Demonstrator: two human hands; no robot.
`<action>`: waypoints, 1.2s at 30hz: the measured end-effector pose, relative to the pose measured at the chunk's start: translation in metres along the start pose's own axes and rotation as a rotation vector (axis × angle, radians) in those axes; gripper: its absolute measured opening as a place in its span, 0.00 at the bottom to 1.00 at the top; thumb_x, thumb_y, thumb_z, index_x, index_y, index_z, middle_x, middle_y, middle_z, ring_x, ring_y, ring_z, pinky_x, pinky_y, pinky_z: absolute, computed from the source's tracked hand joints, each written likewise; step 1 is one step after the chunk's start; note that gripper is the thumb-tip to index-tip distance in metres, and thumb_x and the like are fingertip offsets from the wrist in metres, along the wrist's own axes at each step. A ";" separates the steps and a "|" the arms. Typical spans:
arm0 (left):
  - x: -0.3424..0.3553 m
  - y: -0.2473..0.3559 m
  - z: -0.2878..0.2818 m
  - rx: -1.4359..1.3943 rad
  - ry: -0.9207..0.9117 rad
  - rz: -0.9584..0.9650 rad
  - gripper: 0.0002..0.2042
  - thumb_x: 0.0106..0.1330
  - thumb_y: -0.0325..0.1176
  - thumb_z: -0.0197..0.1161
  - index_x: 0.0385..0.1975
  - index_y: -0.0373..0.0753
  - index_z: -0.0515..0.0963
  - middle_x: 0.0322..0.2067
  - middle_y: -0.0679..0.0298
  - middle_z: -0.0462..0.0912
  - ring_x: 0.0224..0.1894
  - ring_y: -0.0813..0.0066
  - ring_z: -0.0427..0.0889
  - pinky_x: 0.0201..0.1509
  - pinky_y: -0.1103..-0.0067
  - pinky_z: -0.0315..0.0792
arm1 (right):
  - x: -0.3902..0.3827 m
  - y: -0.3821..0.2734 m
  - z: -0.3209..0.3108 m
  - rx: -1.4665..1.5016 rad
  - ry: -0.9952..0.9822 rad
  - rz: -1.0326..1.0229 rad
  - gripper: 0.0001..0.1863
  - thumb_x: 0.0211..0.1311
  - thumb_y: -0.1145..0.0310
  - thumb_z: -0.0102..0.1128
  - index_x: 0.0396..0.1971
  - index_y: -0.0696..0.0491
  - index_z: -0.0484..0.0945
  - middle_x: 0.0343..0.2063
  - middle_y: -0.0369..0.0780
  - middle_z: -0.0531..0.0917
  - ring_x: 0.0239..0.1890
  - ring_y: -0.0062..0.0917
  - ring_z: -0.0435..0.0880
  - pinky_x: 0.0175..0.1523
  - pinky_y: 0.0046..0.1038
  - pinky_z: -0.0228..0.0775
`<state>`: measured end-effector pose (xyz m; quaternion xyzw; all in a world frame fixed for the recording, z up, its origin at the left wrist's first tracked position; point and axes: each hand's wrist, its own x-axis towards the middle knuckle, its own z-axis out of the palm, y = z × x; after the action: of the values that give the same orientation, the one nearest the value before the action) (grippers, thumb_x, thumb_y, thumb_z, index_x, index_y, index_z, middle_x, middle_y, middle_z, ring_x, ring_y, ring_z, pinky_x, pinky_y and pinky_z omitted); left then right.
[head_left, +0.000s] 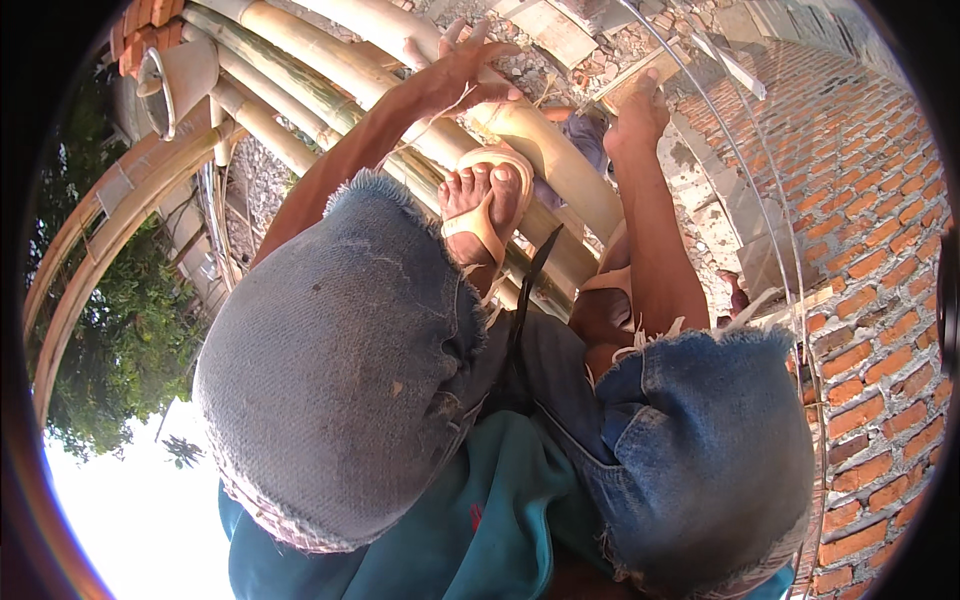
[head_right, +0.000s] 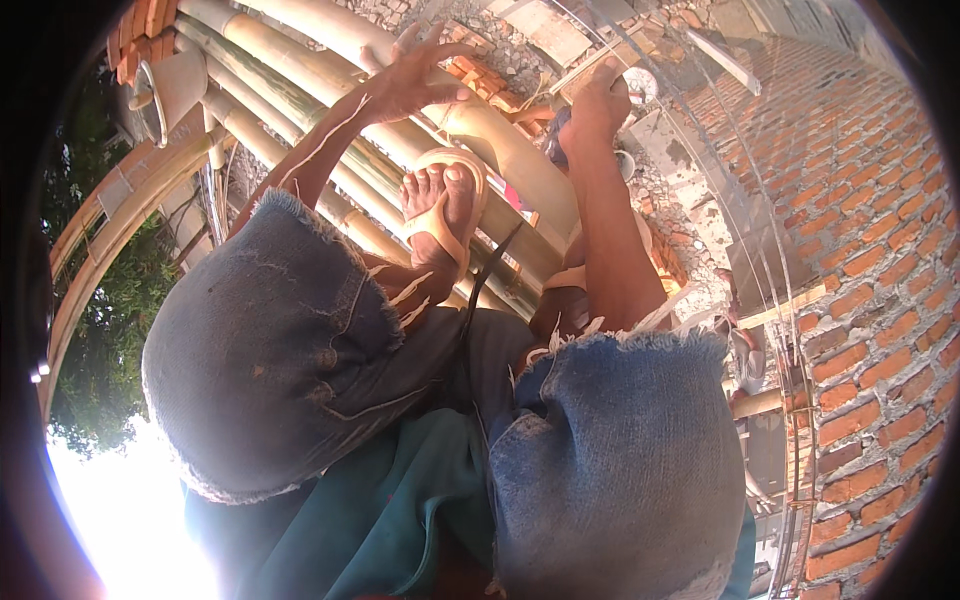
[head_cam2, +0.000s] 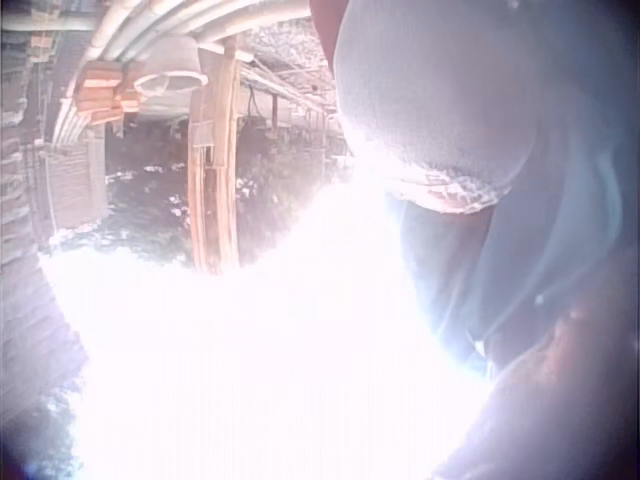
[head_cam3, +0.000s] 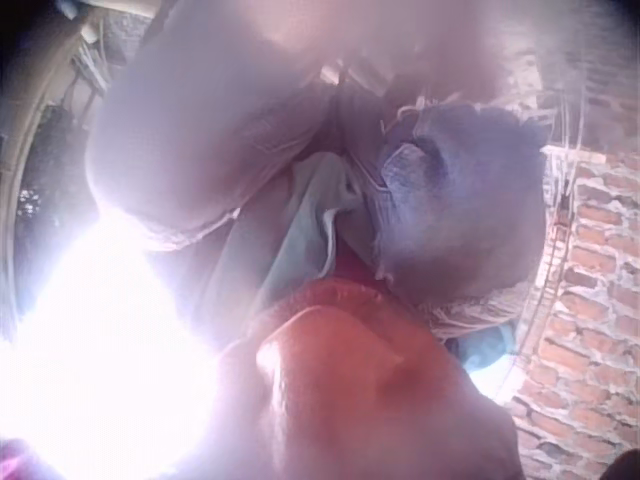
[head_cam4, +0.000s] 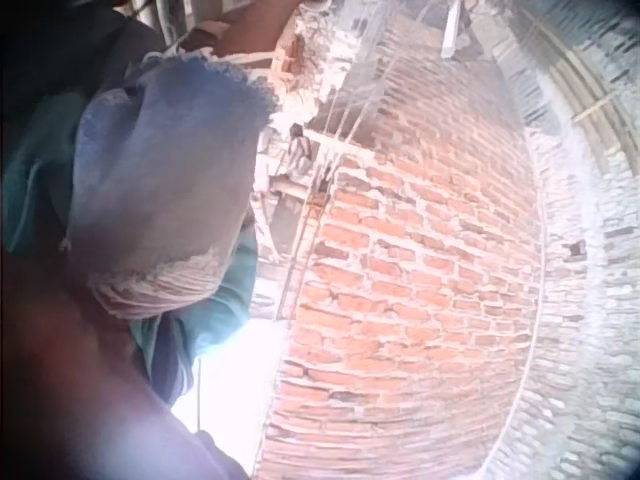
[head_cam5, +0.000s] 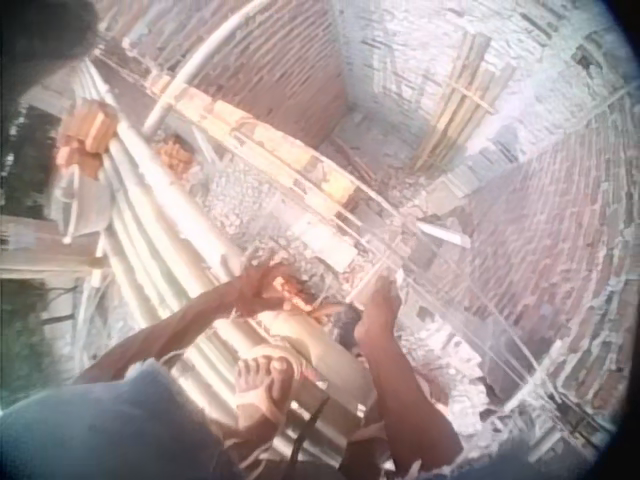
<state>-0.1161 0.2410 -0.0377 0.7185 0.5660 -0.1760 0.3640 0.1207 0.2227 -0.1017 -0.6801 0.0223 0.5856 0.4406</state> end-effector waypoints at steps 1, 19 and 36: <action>-0.002 0.002 0.000 -0.002 -0.024 -0.014 0.38 0.60 0.67 0.62 0.70 0.61 0.65 0.78 0.51 0.38 0.78 0.44 0.28 0.75 0.41 0.32 | 0.000 0.002 -0.002 0.040 0.013 -0.004 0.21 0.77 0.58 0.50 0.55 0.60 0.74 0.43 0.39 0.81 0.40 0.24 0.80 0.46 0.30 0.74; -0.002 0.003 -0.016 -0.084 -0.204 -0.103 0.37 0.62 0.65 0.63 0.70 0.57 0.65 0.78 0.49 0.37 0.78 0.43 0.23 0.76 0.44 0.30 | 0.005 -0.004 -0.030 0.237 0.218 0.227 0.21 0.77 0.57 0.50 0.57 0.58 0.72 0.51 0.43 0.79 0.49 0.33 0.81 0.50 0.39 0.79; 0.024 -0.046 -0.015 -0.179 -0.294 0.028 0.35 0.67 0.56 0.64 0.71 0.45 0.65 0.76 0.45 0.41 0.79 0.51 0.39 0.79 0.61 0.36 | 0.048 0.036 0.014 -0.049 0.317 -0.027 0.25 0.72 0.49 0.51 0.45 0.61 0.73 0.39 0.55 0.81 0.45 0.51 0.82 0.49 0.48 0.73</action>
<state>-0.1546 0.2729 -0.0582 0.6574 0.5101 -0.2231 0.5078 0.1049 0.2325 -0.1604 -0.7749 0.0680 0.4651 0.4227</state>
